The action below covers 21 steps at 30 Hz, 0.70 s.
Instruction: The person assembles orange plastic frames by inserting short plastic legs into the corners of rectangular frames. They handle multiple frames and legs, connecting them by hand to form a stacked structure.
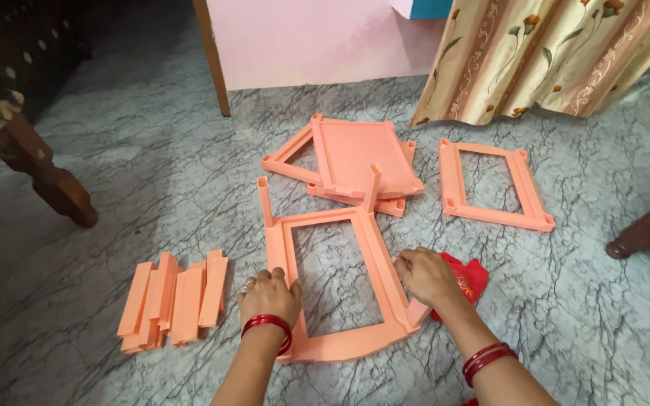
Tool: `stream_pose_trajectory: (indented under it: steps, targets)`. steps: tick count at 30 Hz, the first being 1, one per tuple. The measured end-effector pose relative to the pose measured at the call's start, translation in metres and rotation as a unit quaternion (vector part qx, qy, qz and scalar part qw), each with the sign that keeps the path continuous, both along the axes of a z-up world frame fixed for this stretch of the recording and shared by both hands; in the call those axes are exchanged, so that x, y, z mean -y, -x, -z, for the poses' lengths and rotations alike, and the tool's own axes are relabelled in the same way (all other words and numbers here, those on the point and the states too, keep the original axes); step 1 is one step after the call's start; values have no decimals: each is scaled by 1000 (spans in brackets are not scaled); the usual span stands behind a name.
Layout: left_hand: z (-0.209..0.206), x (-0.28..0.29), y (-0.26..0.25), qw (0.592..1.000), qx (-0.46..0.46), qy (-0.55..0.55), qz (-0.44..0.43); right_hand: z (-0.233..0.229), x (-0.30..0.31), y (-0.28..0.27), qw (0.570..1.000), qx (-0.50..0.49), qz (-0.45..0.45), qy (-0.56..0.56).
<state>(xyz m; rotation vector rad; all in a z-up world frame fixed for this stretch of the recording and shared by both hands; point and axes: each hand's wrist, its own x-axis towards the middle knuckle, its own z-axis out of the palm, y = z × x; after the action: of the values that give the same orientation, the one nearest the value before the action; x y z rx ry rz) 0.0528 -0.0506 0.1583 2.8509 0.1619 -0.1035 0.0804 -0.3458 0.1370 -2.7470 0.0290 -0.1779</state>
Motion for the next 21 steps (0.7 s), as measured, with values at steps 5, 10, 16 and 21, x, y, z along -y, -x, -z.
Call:
stream_pose_trajectory:
  steps: [5,10,16,21]
  targets:
    - [5,7,19,999,22,-42,17,-1,3,-1,1000,14,-28,-2]
    - [-2,-3,3,999,29,1,-17,2,-4,4,1000,-22,5,-1]
    - [3,5,1,998,-18,-59,14,-2,-4,3,999,26,-23,-23]
    - [0,5,-1,998,-25,-54,2,-27,-13,8,997,-73,-10,2]
